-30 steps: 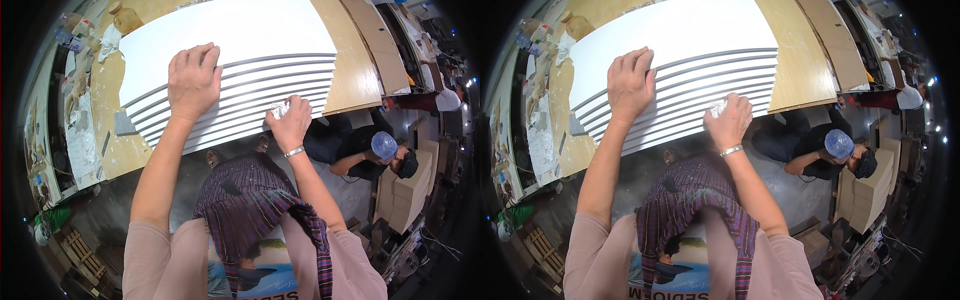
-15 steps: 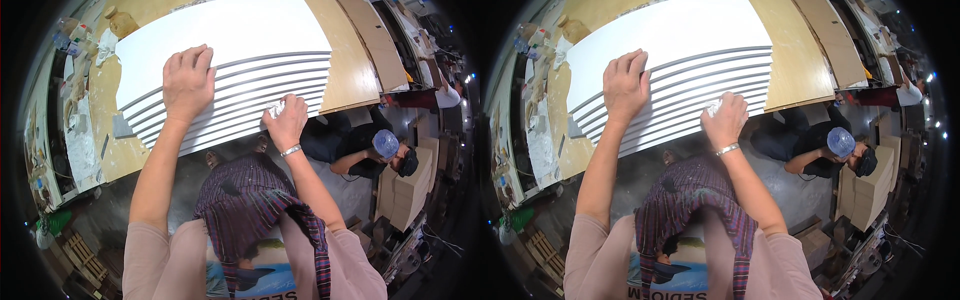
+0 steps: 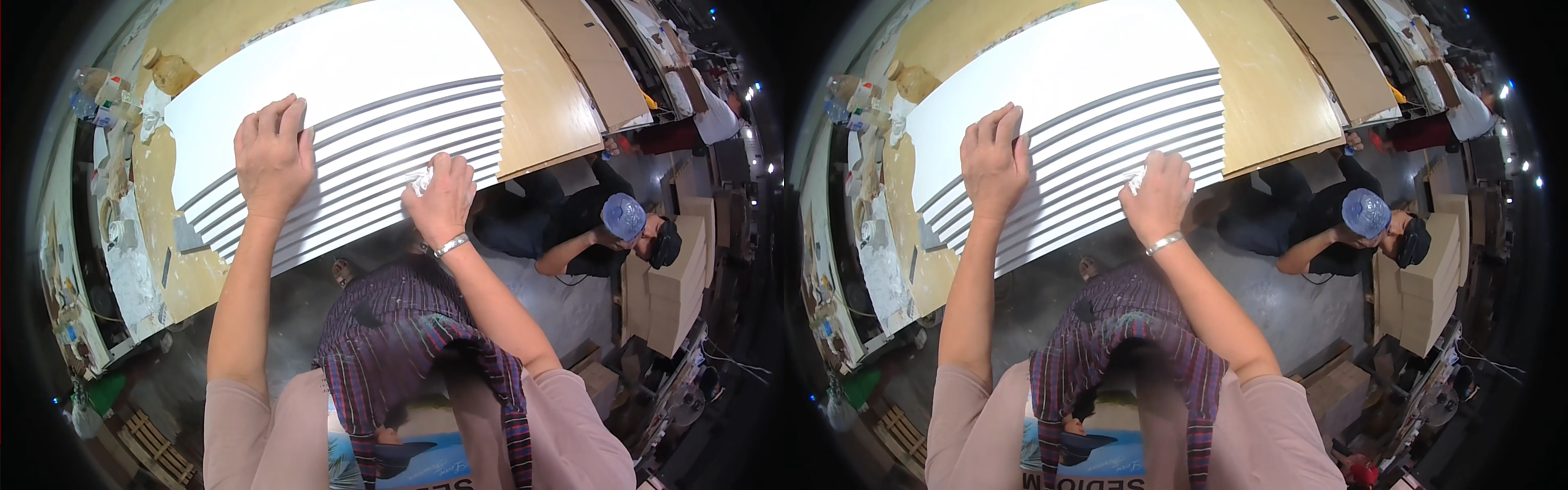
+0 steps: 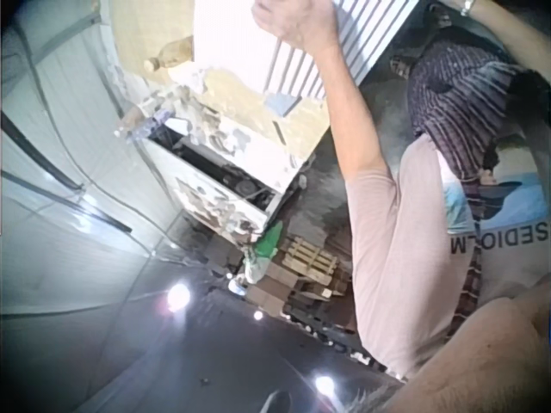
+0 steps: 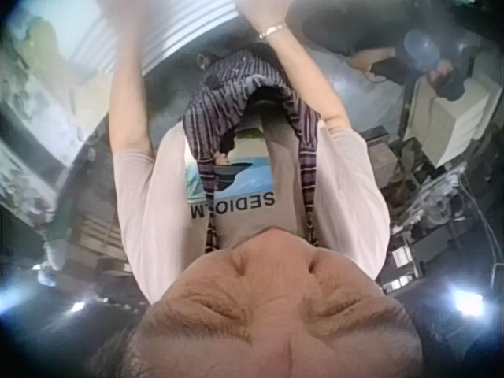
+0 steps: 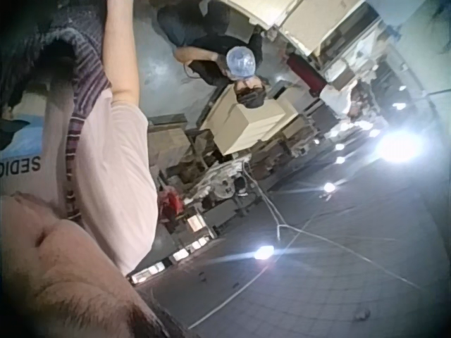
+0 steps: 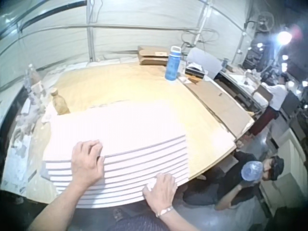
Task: The person sands the internal grooves and external edges of a white furniture panel using a sanding block and wipes the surface with a cloth.
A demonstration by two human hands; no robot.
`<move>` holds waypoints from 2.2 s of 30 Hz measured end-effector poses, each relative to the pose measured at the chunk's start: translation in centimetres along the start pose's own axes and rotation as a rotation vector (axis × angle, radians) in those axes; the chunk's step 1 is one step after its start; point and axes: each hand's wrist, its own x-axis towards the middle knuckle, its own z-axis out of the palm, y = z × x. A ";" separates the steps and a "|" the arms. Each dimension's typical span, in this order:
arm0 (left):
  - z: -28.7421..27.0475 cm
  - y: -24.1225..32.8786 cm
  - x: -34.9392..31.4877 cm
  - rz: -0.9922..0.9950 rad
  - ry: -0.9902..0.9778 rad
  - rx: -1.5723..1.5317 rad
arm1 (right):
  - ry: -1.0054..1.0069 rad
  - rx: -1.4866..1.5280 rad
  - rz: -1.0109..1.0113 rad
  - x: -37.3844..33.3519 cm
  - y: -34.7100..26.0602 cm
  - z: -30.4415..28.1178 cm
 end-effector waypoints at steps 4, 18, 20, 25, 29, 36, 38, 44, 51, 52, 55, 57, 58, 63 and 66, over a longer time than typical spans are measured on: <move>0.1 0.2 -0.5 0.029 0.009 -0.018 | 0.140 0.444 0.031 -0.9 2.2 -0.4; 3.2 15.2 0.1 0.421 -0.148 -0.565 | 0.303 0.594 0.243 3.0 12.7 -0.8; 4.3 15.8 0.3 0.524 -0.204 -0.443 | 0.334 0.520 0.082 3.9 13.1 0.2; 2.9 7.8 -5.8 0.531 -0.437 -0.229 | 0.310 0.702 0.109 5.1 13.0 1.8; 2.6 5.4 -9.5 0.444 -0.409 -0.135 | 0.391 0.552 0.072 5.6 12.9 3.6; 5.6 15.7 -2.2 0.465 -0.407 -0.287 | 0.338 0.567 0.041 5.7 12.6 3.4; 4.2 12.4 -4.0 0.457 -0.451 -0.212 | 0.323 0.595 0.051 5.5 13.2 3.0; -3.0 3.9 -9.9 0.094 -0.348 -0.195 | 0.260 0.792 0.055 6.7 13.2 0.2; 2.9 15.9 3.1 0.197 -0.288 -0.273 | 0.234 0.808 -0.140 12.1 9.9 -2.6; 2.8 15.3 2.4 0.180 -0.281 -0.265 | 0.197 0.779 -0.167 12.8 9.7 -2.8; 2.4 10.0 -2.8 0.138 -0.182 -0.200 | 0.110 1.013 -0.032 14.3 9.7 -3.3; 0.9 8.1 -4.1 0.080 -0.176 -0.171 | -0.058 1.114 0.076 15.2 10.3 -4.5; -0.2 8.5 -3.7 0.036 -0.158 -0.179 | -0.065 1.111 0.081 15.8 10.5 -5.1; 5.5 18.4 6.7 0.289 -0.054 -0.342 | -0.275 0.858 -0.215 20.8 10.7 -5.5; 7.5 20.4 8.1 0.371 -0.114 -0.224 | -0.389 0.654 -0.236 22.5 10.7 -6.3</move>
